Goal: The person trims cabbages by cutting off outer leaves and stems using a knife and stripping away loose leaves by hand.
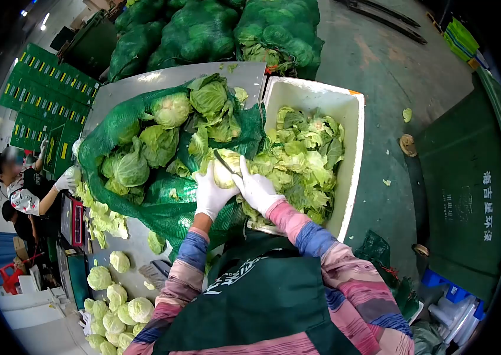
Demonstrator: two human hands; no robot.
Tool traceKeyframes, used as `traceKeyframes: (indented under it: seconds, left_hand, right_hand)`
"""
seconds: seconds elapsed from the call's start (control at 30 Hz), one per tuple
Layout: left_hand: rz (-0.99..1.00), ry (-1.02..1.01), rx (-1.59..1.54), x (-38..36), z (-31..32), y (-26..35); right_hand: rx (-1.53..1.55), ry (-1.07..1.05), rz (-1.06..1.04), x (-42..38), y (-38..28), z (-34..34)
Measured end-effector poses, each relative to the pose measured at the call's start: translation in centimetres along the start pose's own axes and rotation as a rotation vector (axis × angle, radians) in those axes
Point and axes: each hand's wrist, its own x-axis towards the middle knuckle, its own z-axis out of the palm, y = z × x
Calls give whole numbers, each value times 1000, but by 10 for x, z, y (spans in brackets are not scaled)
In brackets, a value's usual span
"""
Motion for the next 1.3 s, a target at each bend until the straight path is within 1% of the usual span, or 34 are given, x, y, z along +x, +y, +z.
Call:
traceKeyframes:
  seconds: [0.07, 0.13, 0.17, 0.2, 0.23, 0.27, 0.33, 0.4, 0.43, 0.47, 0.53, 0.57, 0.63, 0.67, 0.7, 0.73, 0.77, 0.8, 0.83, 0.87, 0.9, 0.93, 0.97, 1.0, 1.03, 1.07, 1.13, 1.17, 1.23, 1.27, 1.3]
  left_hand:
    - [13, 8, 7, -3, 4, -8]
    - [108, 140, -78, -10, 17, -29]
    - [60, 144, -113, -15, 17, -33]
    - [62, 143, -110, -16, 20, -41]
    - [114, 184, -130, -17, 24, -51]
    - [162, 226, -151, -19, 24, -54]
    - [142, 236, -141, -18, 26, -58]
    - [90, 248, -172, -15, 30, -60]
    - [72, 243, -153, -16, 26, -52]
    - [70, 246, -159, -14, 28, -52]
    - [100, 255, -151, -10, 30, -58]
    - [73, 233, -152, -10, 28, -59]
    - [99, 250, -202, -6, 31, -71]
    - [123, 261, -254, -6, 35, -77]
    - [122, 261, -256, -3, 36, -84]
    - [184, 225, -300, 2, 36, -90]
    - [240, 185, -341, 2, 36, -94]
    - [233, 185, -339, -4, 30, -91]
    - [26, 35, -656, -9, 23, -87]
    - [-181, -119, -964, -9, 15, -84]
    - [-216, -164, -1033, -8, 9, -87]
    - [-220, -160, -1029, -7, 7, -89]
    - [-224, -136, -1043, -9, 8, -90]
    - [-228, -114, -1060, -12, 12, -91]
    - [-87, -51, -893, -12, 18, -88]
    - [-86, -52, -900, -11, 20, -86]
    - [-86, -34, -940, -15, 21, -86]
    - [-107, -37, -1001, -14, 23, -89]
    - [-124, -61, -1061, -13, 22, -91]
    - [-131, -91, -1117, -11, 20, -92]
    - [-130, -91, -1116, -10, 17, -91]
  right_hand:
    - [5, -5, 0, 11, 9, -7]
    - [631, -2, 287, 18, 15, -24]
    - [646, -33, 366, 21, 22, -27]
    - [661, -57, 440, 26, 33, -29]
    - [506, -74, 488, 30, 52, -18]
    - [418, -99, 458, 30, 57, -20]
    - [462, -19, 472, 26, 59, -9]
    - [587, 64, 360, 12, 13, -21]
    - [610, -16, 223, 5, -1, -23]
    - [333, 106, 132, 13, 8, 9]
    - [263, 45, 112, 12, -9, -2]
    - [262, 41, 109, 14, -7, -2]
    - [333, 38, 11, 21, 4, 4]
    - [743, 138, 9, 22, 16, 20]
    - [665, 150, 1, 27, 31, 30]
    - [586, 163, -13, 32, 42, 33]
    - [444, 137, 42, 35, 45, 33]
    - [304, 108, 97, 36, 50, 35]
    - [183, 125, 151, 43, 68, 49]
    - [424, 101, 265, 36, 64, 41]
    - [442, 155, 207, 39, 66, 47]
    - [457, 202, 154, 41, 66, 52]
    - [497, 108, 203, 33, 39, 32]
    - [532, 14, 254, 22, -4, 4]
    - [295, 58, 145, 19, -36, 3]
    - [175, 296, 136, 24, -38, 28]
    - [220, 242, 212, 38, -32, 41]
    - [215, 241, 210, 43, -33, 36]
    - [242, 108, 190, 43, -36, 21]
    - [263, 173, 158, 46, -36, 23]
    - [262, 184, 155, 49, -33, 25]
